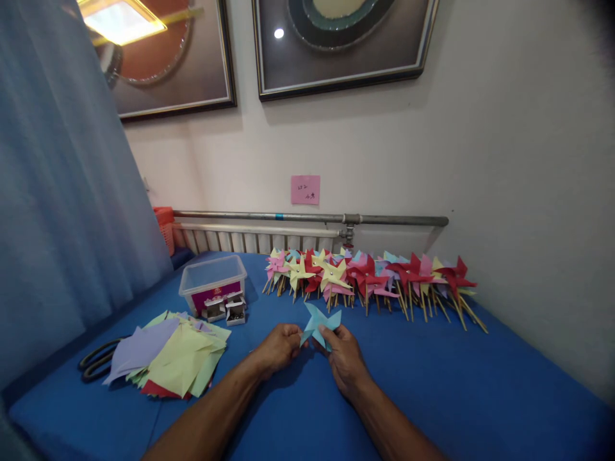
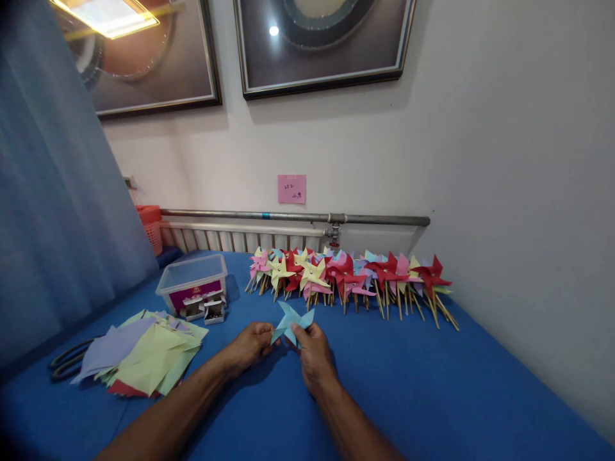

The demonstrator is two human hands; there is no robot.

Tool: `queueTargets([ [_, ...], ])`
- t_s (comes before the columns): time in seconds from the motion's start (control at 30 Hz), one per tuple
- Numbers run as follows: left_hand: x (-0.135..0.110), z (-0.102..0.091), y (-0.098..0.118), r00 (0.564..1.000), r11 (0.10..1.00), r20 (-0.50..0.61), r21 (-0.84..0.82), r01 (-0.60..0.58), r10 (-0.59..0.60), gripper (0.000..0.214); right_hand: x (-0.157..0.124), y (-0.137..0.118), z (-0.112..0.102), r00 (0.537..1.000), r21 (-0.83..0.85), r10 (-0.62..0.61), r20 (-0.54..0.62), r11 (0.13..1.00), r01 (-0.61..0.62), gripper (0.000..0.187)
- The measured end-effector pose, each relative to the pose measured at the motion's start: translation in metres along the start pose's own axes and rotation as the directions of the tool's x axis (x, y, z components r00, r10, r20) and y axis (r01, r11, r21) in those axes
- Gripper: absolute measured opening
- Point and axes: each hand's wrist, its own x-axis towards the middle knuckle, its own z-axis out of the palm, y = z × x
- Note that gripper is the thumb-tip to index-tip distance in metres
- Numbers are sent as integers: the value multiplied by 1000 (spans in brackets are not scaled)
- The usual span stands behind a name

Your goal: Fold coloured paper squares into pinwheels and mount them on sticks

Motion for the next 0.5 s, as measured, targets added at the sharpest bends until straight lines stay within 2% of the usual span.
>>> queueTargets([
  [0.17, 5, -3, -5, 999, 1000, -31, 10, -30, 30, 35, 4, -1, -3, 1000, -4, -24, -15, 1000, 24, 25],
  [0.27, 9, -10, -8, 994, 997, -79, 34, -68, 70, 34, 11, -6, -10, 993, 13, -67, -94, 998, 68, 24],
  [0.37, 10, -15, -8, 991, 989, -90, 113, -93, 103, 26, 18, -11, -17, 981, 43, -80, -174, 995, 89, 26],
  [0.5, 7, -16, -10, 985, 942, -65, 309, -131, 158, 16, 20, -13, -21, 978, 57, -76, -197, 994, 89, 28],
])
